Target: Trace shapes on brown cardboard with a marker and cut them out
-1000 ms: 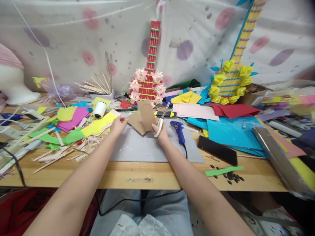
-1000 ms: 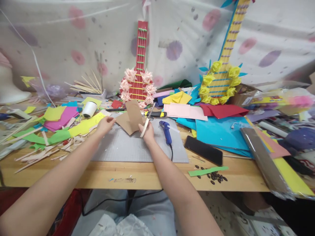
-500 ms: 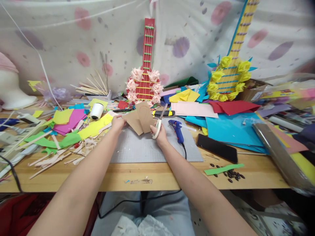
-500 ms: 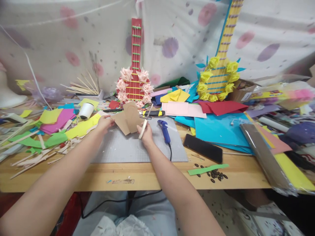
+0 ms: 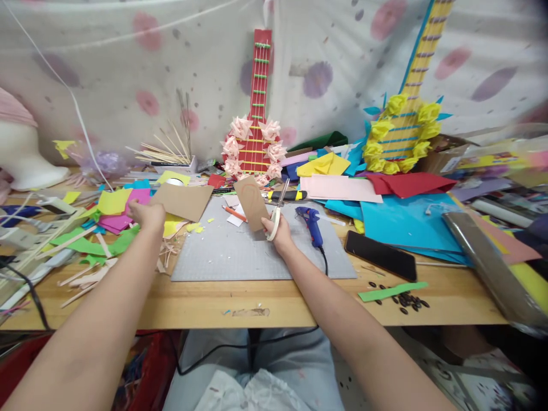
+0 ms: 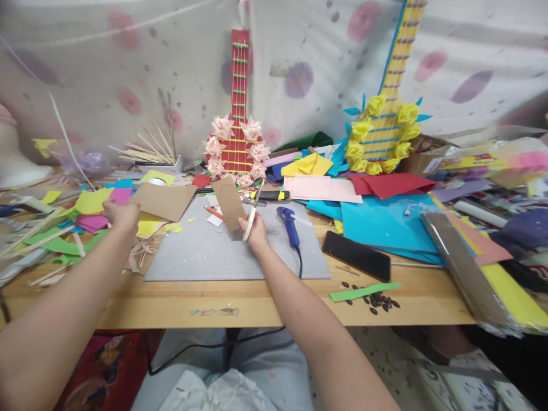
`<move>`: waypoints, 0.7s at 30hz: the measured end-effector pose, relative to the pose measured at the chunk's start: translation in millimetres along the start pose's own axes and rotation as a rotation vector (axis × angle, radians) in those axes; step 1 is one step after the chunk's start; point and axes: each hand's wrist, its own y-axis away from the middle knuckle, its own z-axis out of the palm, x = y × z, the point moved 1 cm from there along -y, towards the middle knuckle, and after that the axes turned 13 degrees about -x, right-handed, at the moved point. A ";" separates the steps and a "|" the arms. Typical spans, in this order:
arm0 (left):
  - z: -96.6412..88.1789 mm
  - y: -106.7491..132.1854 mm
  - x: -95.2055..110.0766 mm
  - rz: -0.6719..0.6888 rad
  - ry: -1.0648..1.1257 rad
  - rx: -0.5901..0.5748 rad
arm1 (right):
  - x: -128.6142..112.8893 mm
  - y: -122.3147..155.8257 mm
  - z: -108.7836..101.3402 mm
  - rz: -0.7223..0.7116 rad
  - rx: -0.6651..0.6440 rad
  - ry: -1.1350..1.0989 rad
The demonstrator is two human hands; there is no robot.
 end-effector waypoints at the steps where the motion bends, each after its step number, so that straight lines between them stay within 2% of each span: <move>1: 0.8 5.1 -0.2 0.017 -0.091 0.054 | -0.7 0.2 0.1 0.006 -0.001 0.010; 3: 10.0 21.9 4.5 0.158 -0.152 0.047 | -2.4 1.1 0.7 0.015 -0.006 0.042; 5: 28.2 46.1 12.0 0.232 -0.066 -0.068 | -4.0 2.4 1.1 0.019 -0.024 0.075; 7: 51.7 75.4 18.4 0.173 0.172 -0.336 | -5.3 3.9 0.8 0.018 -0.065 0.101; 10: 81.6 120.0 21.7 -0.116 0.476 -0.793 | -7.6 6.4 -2.9 0.007 -0.128 0.145; 11: 86.7 132.0 21.3 -0.182 0.540 -0.892 | -8.7 7.3 -4.9 0.000 -0.152 0.158; 12: 89.0 141.1 20.4 -0.213 0.585 -0.944 | -10.1 8.1 -7.1 -0.004 -0.173 0.165; 14: 87.1 150.9 16.9 -0.266 0.647 -0.974 | -13.4 9.7 -11.4 -0.013 -0.215 0.169; 18: 72.5 150.3 11.0 -0.299 0.718 -0.952 | -20.5 12.4 -15.9 -0.029 -0.252 0.179; 21: 65.3 150.2 9.8 -0.297 0.682 -0.991 | -24.4 14.3 -14.8 -0.023 -0.293 0.182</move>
